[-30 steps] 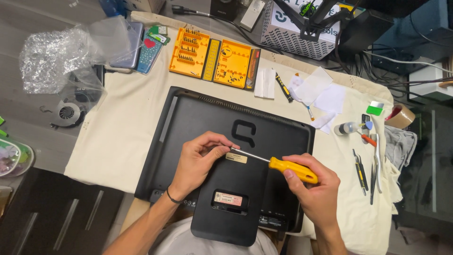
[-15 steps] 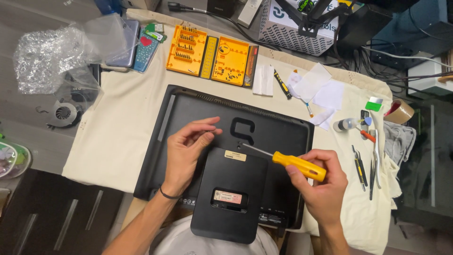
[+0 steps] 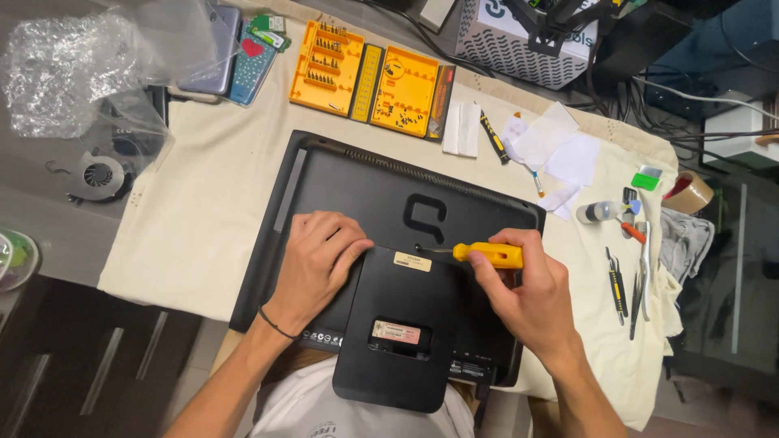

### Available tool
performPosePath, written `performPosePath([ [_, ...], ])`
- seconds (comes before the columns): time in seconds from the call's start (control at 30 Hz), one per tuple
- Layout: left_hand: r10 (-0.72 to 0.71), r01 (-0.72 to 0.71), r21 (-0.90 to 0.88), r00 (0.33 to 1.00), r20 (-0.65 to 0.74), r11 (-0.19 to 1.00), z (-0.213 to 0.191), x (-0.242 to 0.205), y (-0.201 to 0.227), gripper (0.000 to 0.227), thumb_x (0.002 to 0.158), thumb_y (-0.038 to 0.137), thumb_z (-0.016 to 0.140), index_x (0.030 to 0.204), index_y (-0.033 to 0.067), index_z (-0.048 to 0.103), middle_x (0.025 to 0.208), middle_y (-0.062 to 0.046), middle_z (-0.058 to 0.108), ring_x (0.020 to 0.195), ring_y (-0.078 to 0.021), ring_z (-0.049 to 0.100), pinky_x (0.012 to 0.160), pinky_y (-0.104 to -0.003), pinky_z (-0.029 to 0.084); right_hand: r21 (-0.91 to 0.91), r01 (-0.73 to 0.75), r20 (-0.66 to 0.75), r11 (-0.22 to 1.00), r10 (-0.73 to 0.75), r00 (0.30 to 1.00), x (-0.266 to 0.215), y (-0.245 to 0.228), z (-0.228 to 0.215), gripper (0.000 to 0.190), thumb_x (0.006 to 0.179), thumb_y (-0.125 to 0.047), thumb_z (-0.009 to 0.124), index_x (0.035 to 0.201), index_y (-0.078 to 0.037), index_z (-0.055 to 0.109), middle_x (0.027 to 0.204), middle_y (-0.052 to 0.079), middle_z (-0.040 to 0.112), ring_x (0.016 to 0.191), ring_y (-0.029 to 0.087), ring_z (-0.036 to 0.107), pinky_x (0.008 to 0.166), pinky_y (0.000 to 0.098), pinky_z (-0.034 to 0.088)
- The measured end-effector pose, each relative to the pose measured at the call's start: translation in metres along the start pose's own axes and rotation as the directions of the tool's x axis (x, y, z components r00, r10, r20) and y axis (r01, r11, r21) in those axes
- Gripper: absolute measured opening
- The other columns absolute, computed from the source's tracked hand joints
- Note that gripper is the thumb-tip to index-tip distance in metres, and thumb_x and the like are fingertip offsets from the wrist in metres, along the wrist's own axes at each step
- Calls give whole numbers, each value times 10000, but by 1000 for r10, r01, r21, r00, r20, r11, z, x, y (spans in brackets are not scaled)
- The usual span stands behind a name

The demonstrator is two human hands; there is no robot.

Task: The person uses a yellow screwdriver to remove screws from the back of a black computer monitor resting on their lap. They systematically unscrew fasteners from the central panel and the top edge, placing the removed screws into a yellow screwdriver bit case on the table.

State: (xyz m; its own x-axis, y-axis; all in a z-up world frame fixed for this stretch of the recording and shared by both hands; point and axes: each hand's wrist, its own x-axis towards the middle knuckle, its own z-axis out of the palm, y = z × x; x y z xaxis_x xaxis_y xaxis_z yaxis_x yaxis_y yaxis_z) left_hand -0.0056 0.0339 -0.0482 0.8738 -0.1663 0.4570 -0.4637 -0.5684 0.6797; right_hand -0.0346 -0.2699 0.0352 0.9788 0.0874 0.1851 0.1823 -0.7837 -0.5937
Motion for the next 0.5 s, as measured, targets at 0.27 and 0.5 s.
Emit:
performPosePath([
  [0.27,-40,39,-34,999,-16,999,4,-3,-3,294,1144,281,712,867,187,736,861,57,717,958,-174,721,910,-338,493,-134,21,132,991,-3,991,14,-17,0,365,984,-200,880,1239,-41,672,1039,242,844,794,382,861,693,448,714],
  [0.5,-45,45,-55,999,1,997,3,-2,-6,273,1147,263,711,887,182,732,863,48,695,956,-181,710,909,-339,486,-86,367,223,926,-341,913,38,-53,-5,212,1003,-144,834,1173,-76,728,991,84,716,851,317,821,703,388,696],
])
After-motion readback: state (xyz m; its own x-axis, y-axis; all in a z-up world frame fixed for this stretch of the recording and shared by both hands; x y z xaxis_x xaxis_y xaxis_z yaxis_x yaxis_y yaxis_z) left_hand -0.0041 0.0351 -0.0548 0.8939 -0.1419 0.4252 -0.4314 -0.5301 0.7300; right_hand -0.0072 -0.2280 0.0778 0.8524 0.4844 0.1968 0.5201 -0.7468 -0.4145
